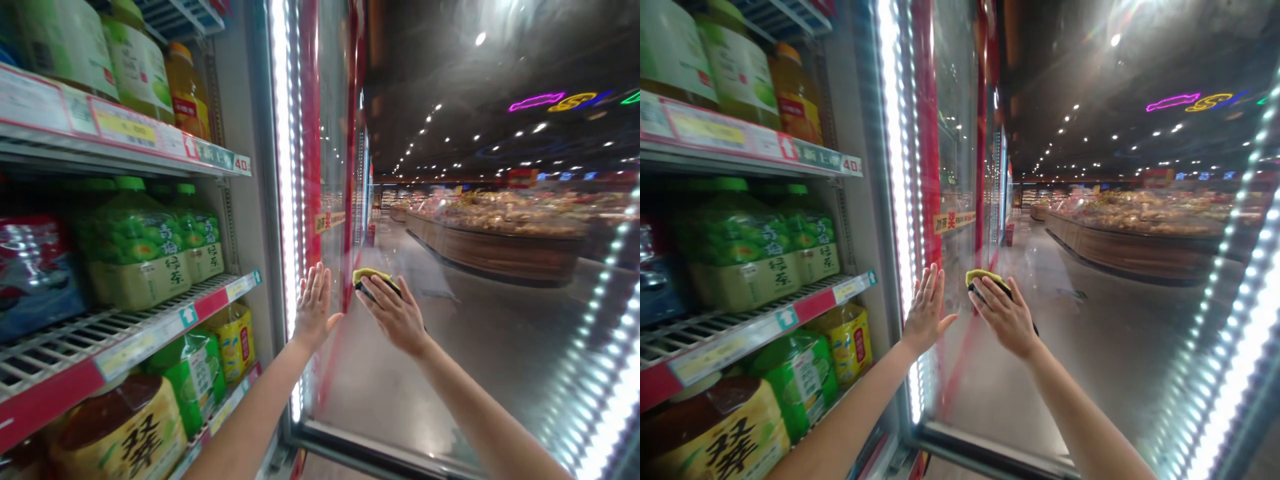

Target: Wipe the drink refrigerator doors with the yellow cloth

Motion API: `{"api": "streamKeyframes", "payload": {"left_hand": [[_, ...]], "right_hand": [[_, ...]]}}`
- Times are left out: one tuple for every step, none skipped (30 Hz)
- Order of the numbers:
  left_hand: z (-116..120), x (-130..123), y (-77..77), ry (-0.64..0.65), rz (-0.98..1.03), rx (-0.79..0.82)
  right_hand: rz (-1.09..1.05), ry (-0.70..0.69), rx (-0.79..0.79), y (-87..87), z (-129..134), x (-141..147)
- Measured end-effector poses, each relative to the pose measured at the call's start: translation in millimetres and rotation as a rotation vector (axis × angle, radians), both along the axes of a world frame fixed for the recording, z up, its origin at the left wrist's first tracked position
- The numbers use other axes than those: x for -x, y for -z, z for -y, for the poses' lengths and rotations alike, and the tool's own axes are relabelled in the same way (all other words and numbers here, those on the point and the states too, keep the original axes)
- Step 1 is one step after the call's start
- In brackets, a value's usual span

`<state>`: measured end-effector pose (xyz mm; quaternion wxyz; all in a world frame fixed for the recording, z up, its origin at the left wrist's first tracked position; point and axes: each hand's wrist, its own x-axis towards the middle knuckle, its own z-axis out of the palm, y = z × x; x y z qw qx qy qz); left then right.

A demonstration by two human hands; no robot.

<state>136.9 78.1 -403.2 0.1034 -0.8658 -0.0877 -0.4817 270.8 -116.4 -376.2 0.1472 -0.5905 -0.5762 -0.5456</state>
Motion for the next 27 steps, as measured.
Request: {"api": "streamKeyframes", "payload": {"left_hand": [[0.3,-0.8,-0.2,0.016,0.0,0.004],[1.3,-1.9,-0.9,0.031,0.0,0.006],[3.0,-3.3,-1.9,0.043,0.003,0.008],[5.5,-5.3,-3.3,0.051,0.01,0.012],[8.8,-7.6,-4.8,0.056,0.017,0.016],[12.5,-10.0,-6.5,0.061,0.022,0.02],[16.4,-12.4,-8.1,0.064,0.023,0.023],[20.1,-14.3,-9.6,0.067,0.021,0.024],[23.2,-15.7,-10.9,0.068,0.017,0.022],[25.4,-16.4,-12.0,0.071,0.013,0.018],[26.6,-16.4,-12.9,0.073,0.01,0.013],[26.8,-15.9,-13.6,0.077,0.006,0.006],[26.4,-15.1,-14.2,0.082,0.0,-0.002],[25.6,-14.3,-14.8,0.088,-0.007,-0.01],[24.8,-13.9,-15.5,0.093,-0.014,-0.015],[24.5,-14.0,-16.3,0.097,-0.018,-0.018],[25.0,-14.8,-17.2,0.101,-0.019,-0.019],[26.5,-16.3,-18.1,0.105,-0.019,-0.017],[29.0,-18.4,-19.0,0.109,-0.019,-0.012],[32.5,-21.0,-19.8,0.115,-0.02,-0.008],[36.8,-24.0,-20.4,0.121,-0.023,-0.004],[41.5,-27.2,-20.9,0.128,-0.027,0.002],[46.4,-30.4,-21.1,0.135,-0.029,0.01],[51.2,-33.7,-21.1,0.142,-0.027,0.02],[55.5,-36.8,-20.9,0.15,-0.025,0.031],[59.4,-39.9,-20.6,0.158,-0.022,0.042],[62.6,-42.8,-20.4,0.168,-0.022,0.05]], "right_hand": [[-0.026,0.029,-0.067,-5.8,5.7,-4.8],[-0.066,0.062,-0.145,-14.0,7.1,-8.1],[-0.109,0.093,-0.224,-23.2,4.4,-9.6],[-0.148,0.117,-0.29,-31.6,-1.4,-9.0],[-0.171,0.132,-0.328,-37.8,-8.9,-6.7],[-0.173,0.135,-0.333,-40.4,-16.1,-3.2],[-0.154,0.125,-0.303,-38.8,-21.1,0.5],[-0.121,0.108,-0.249,-33.0,-22.5,3.7],[-0.084,0.087,-0.183,-23.7,-19.6,5.5],[-0.05,0.068,-0.117,-12.2,-12.4,5.4],[-0.027,0.055,-0.064,0.0,-1.8,3.2],[-0.021,0.051,-0.042,11.1,10.7,-0.9],[-0.026,0.057,-0.047,19.6,23.3,-6.4],[-0.042,0.071,-0.084,24.5,34.3,-12.6],[-0.066,0.089,-0.15,25.3,42.1,-18.7],[-0.096,0.108,-0.237,22.4,46.0,-23.8],[-0.128,0.124,-0.331,16.8,45.6,-27.3],[-0.159,0.136,-0.413,9.8,41.8,-28.8],[-0.184,0.14,-0.467,2.8,35.6,-28.4],[-0.198,0.137,-0.481,-2.9,28.6,-26.3],[-0.198,0.129,-0.453,-6.3,22.8,-23.3],[-0.183,0.117,-0.391,-7.0,19.5,-20.0],[-0.155,0.105,-0.31,-5.3,19.9,-17.5],[-0.122,0.096,-0.226,-1.5,24.5,-16.5],[-0.091,0.093,-0.148,3.4,33.2,-17.5],[-0.066,0.097,-0.09,8.3,45.3,-20.7],[-0.052,0.11,-0.063,12.4,59.6,-26.1]]}}
